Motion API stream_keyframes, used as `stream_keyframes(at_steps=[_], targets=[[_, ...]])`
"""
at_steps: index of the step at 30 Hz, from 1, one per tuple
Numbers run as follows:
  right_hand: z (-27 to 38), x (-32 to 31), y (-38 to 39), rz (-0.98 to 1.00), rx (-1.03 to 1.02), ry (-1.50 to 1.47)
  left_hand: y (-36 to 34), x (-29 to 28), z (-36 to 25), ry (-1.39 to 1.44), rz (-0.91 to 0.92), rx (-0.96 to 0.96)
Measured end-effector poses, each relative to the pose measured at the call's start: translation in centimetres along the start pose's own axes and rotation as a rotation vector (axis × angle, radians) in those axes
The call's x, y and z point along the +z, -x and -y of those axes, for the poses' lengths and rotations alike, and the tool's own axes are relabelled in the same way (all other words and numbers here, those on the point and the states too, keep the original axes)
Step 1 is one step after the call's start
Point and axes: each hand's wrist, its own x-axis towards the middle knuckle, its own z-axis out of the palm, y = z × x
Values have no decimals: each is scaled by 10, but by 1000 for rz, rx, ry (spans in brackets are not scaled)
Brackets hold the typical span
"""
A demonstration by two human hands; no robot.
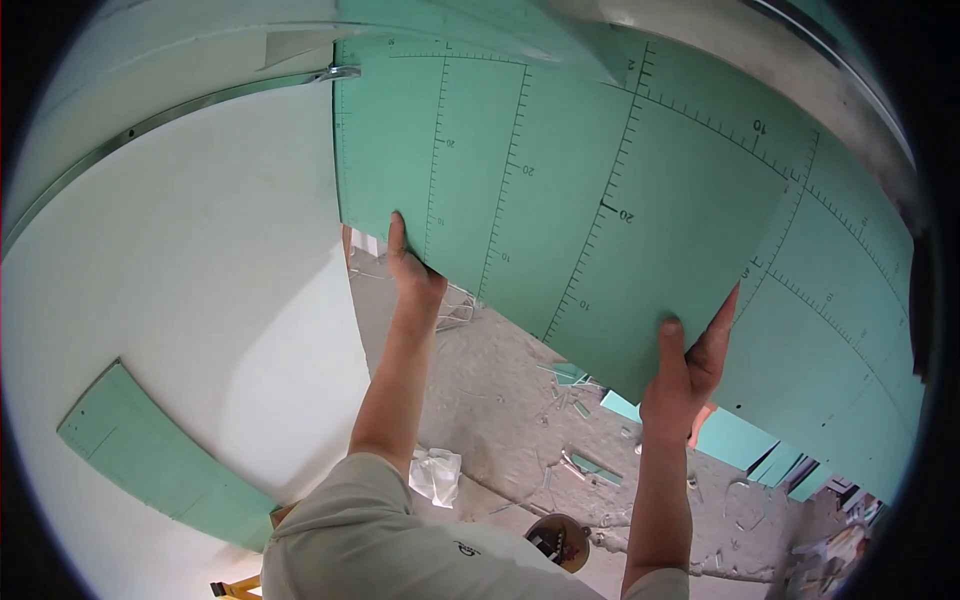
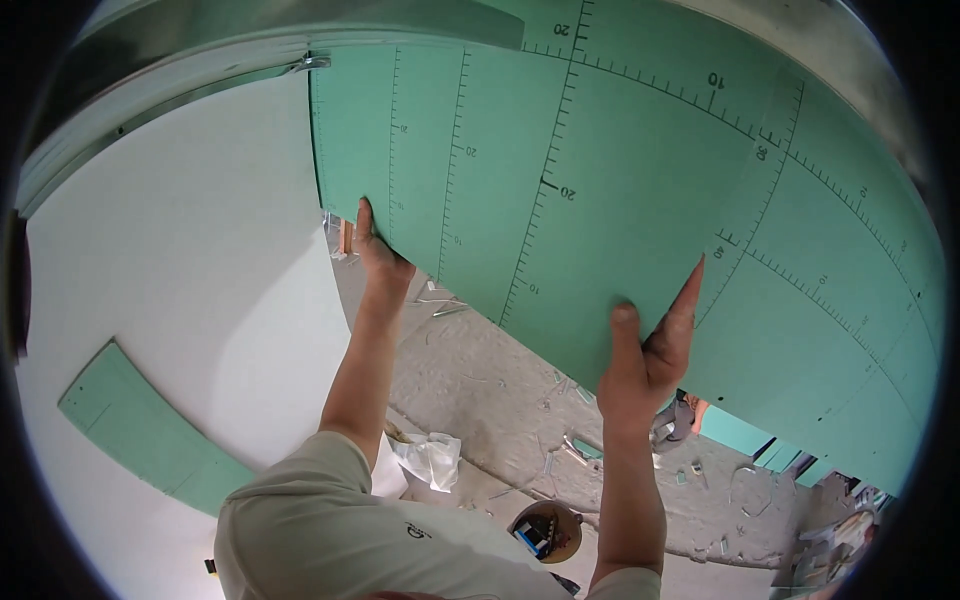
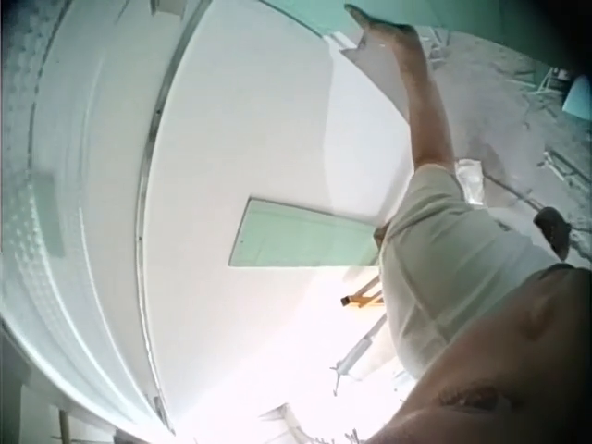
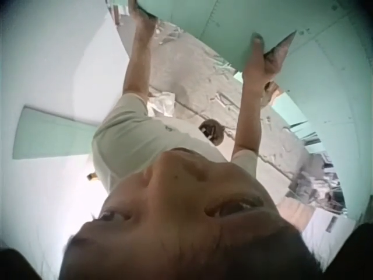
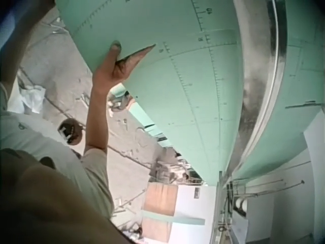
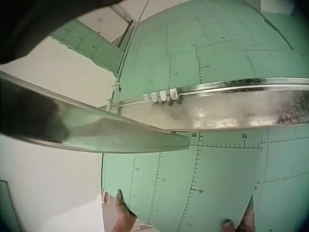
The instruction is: Installing green drywall panels onto a curved wall frame using an electric drill and screws.
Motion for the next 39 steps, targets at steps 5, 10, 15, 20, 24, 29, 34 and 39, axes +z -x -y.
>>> stream_keyframes(at_steps=[5, 10, 15, 20, 24, 29, 34, 39], targets=[[-3, 9, -18, 5, -85, 66, -6, 0, 6, -36, -28, 45], [-27, 25, -31, 38, -157, 152, -17, -8, 12, 4, -61, -31], [-51, 26, -35, 40, -273, 232, -41, -29, 16, 9, -87, -32], [-35, 11, -42, 204, -32, 130, -49, -37, 21, -95, -84, 67], [21, -25, -77, 541, 289, 510, -31, -25, 10, -45, -66, -97], [32, -36, -84, 625, -78, 1110, -30, -13, 9, -69, -160, -77], [35, -45, -110, 557, -636, 1413, -39, -22, 4, -104, -113, -100], [14, -37, -129, 672, -754, 1276, -44, -35, 14, -182, -91, 21]])
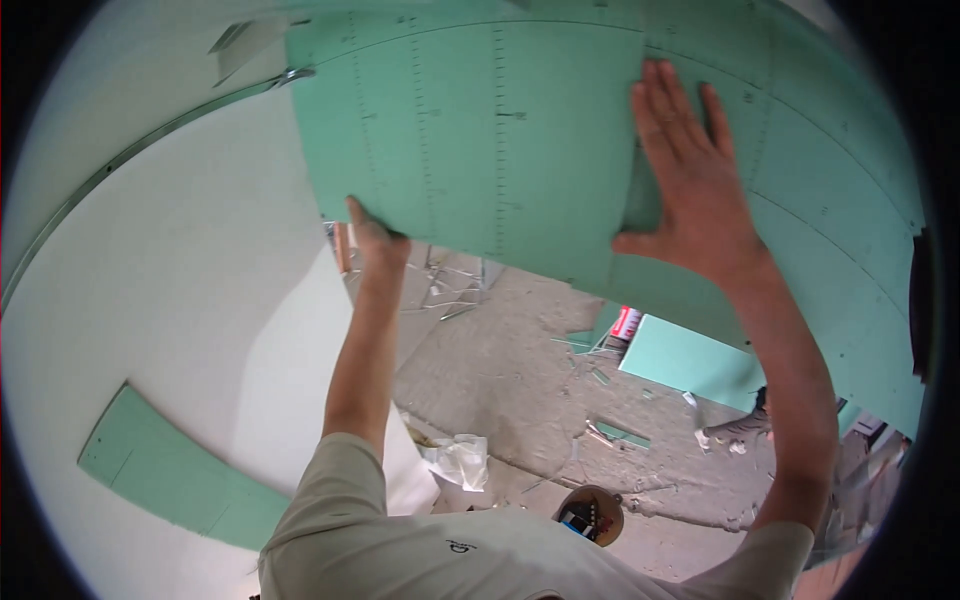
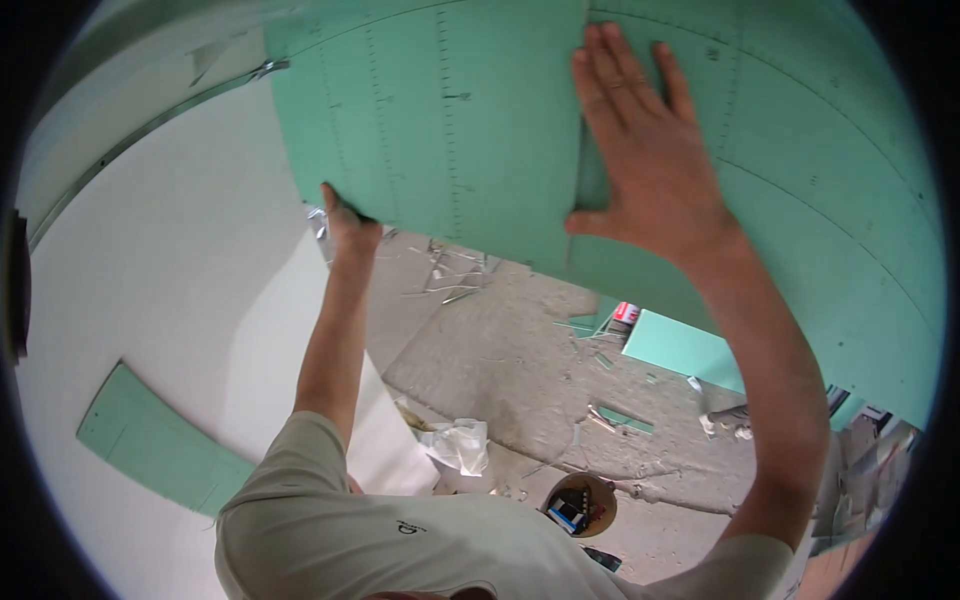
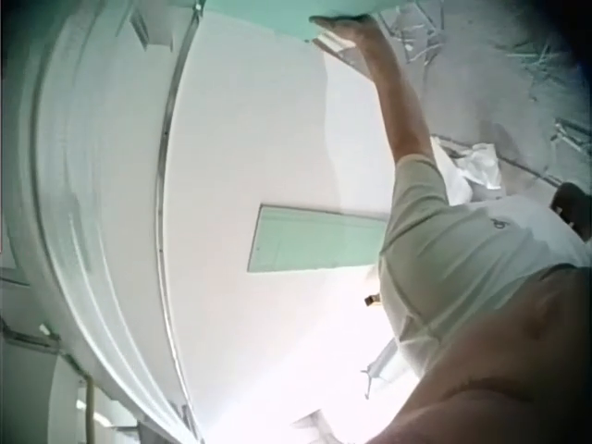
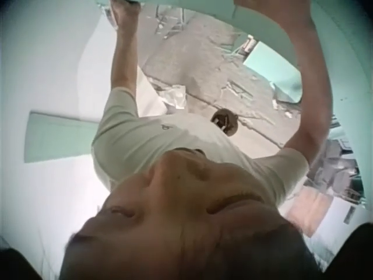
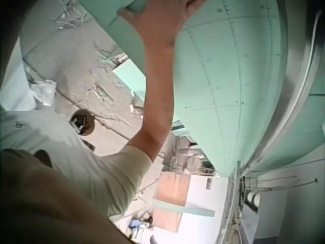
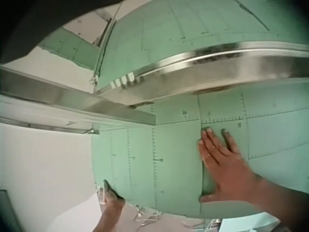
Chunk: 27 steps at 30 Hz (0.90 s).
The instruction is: Installing green drywall panels onto a curved wall frame using an electric drill and screws.
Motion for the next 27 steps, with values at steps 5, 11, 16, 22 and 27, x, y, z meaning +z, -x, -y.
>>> stream_keyframes(at_steps=[5, 11, 16, 22, 27], targets=[[-2, 23, -2, -95, -66, -42, 2, 5, -1, 48, -17, -40], [-12, 17, -4, 111, -111, 117, -3, 7, 3, 103, 48, -116], [-6, 35, -7, -5, -113, 118, 22, 32, 10, -8, 130, -143], [16, 30, -18, 32, -80, 100, 4, 10, 6, 36, 129, -144], [13, 28, -20, 4, -120, 189, 10, 27, 7, -25, 12, -170]])
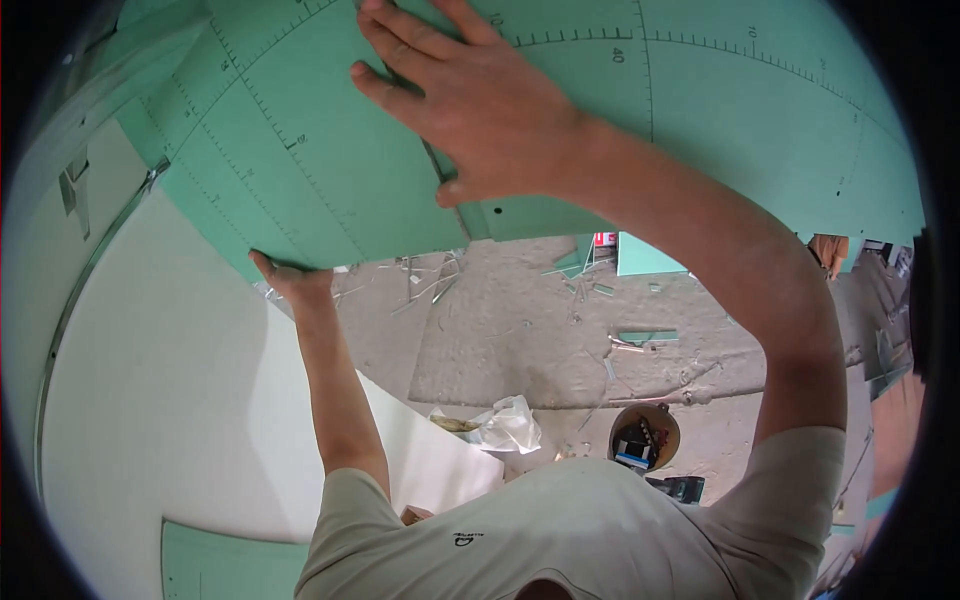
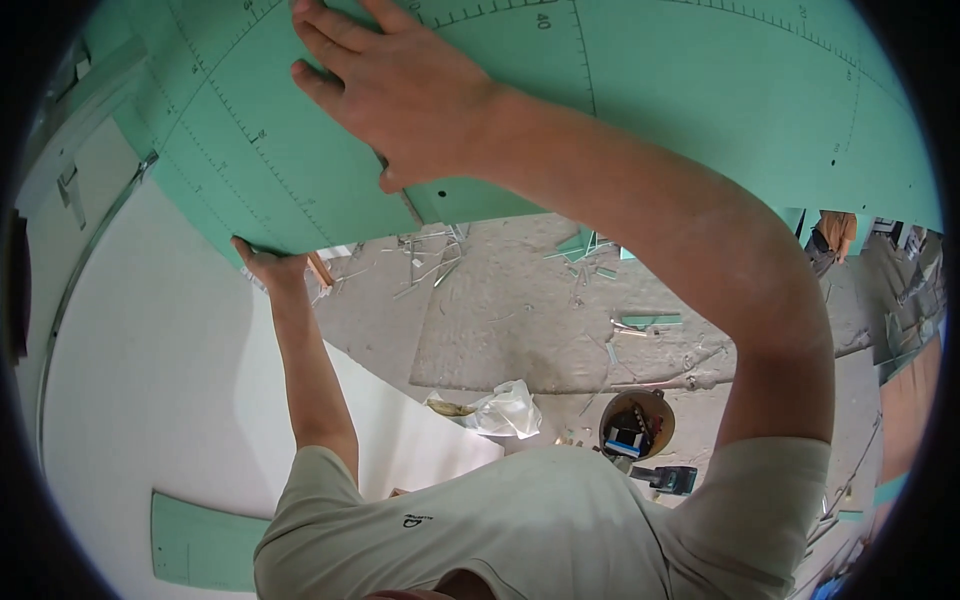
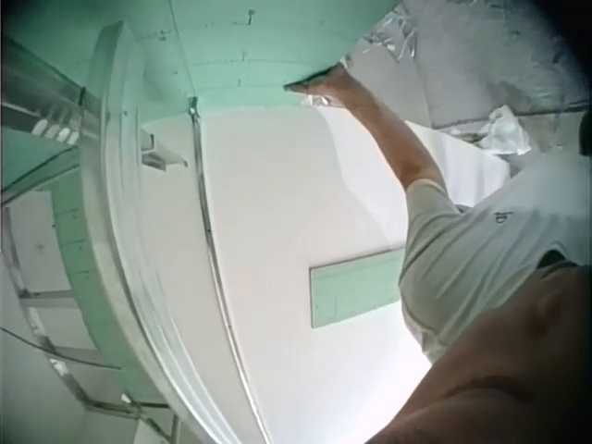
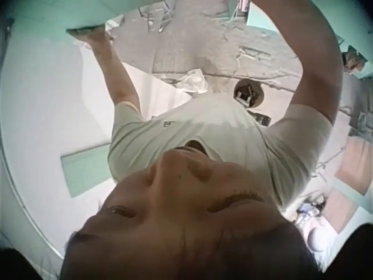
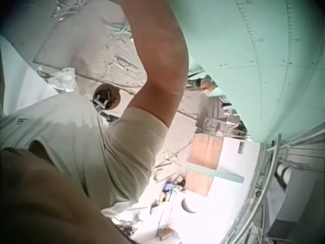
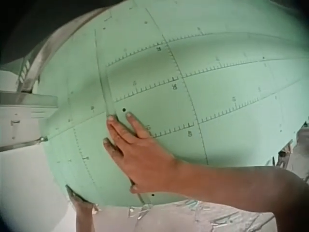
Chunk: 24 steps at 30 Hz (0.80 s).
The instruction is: Installing green drywall panels onto a curved wall frame using an electric drill and screws.
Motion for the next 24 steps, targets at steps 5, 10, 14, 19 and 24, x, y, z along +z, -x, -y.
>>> stream_keyframes(at_steps=[5, 10, 14, 19, 24], targets=[[5, 10, -12, -152, 130, -113, 2, -8, 1, -56, 53, 20], [-24, 18, -101, -343, 65, -23, -1, -3, 3, -14, 6, 39], [-75, 10, -157, -271, 147, 52, 3, -7, -11, -44, -13, -4], [-184, -54, -237, -181, 315, 94, 32, 10, 23, 26, 171, 144], [-215, -115, -245, -223, 218, 111, 103, 84, 86, 60, -165, 454]])
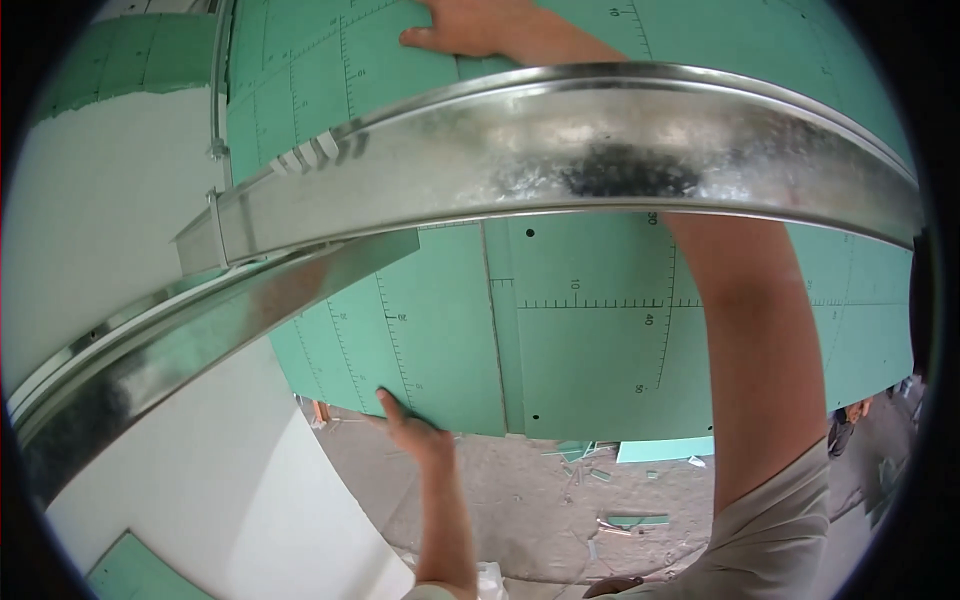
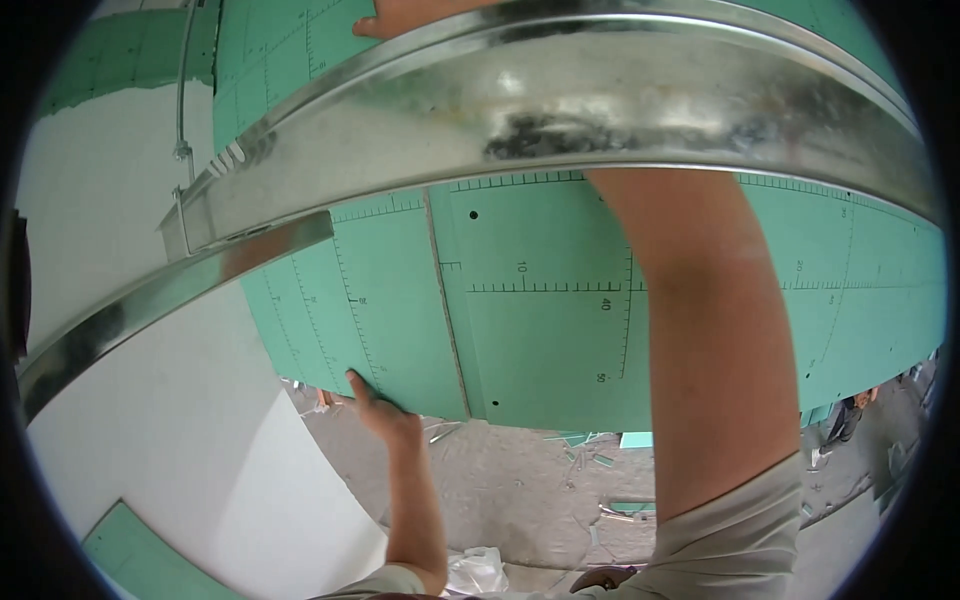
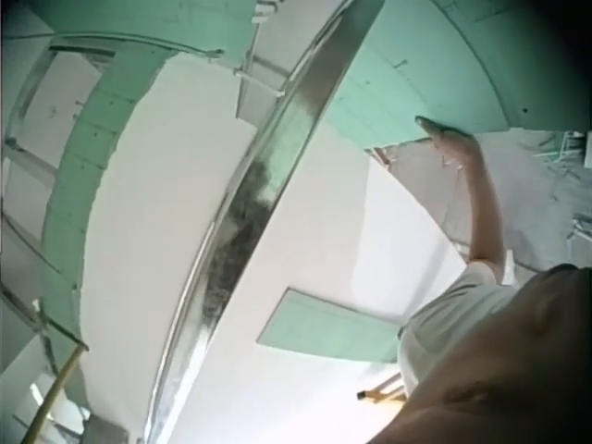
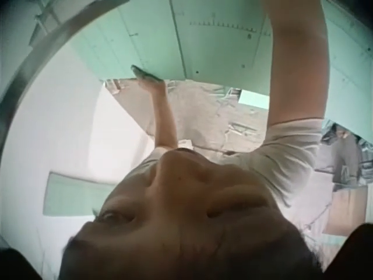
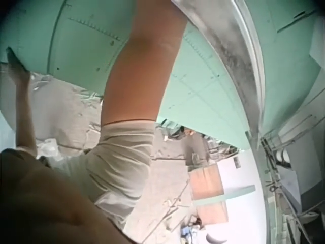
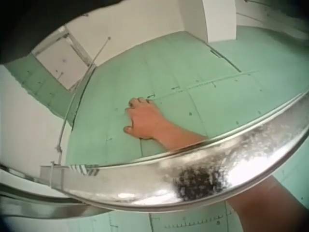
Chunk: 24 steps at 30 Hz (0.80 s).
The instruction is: Installing green drywall panels onto a curved wall frame using an electric drill and screws.
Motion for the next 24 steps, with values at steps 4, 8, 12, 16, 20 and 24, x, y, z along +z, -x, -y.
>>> stream_keyframes(at_steps=[4, 8, 12, 16, 20, 24], targets=[[-12, 11, -8, -17, -73, 21, 17, 13, -2, 75, 9, -22], [-45, 14, -12, -26, -82, 119, 34, 30, 11, 107, 28, -102], [-10, 56, -30, 37, -133, -107, 25, 0, 7, 13, -104, -5], [-31, -4, -14, 387, -78, -322, 29, 11, 23, -3, -44, -34], [-37, 33, -15, 40, -113, -63, 31, 10, 21, -9, -52, -22], [-36, 43, -20, 15, -67, -106, 35, 17, 17, -34, -109, -40]])
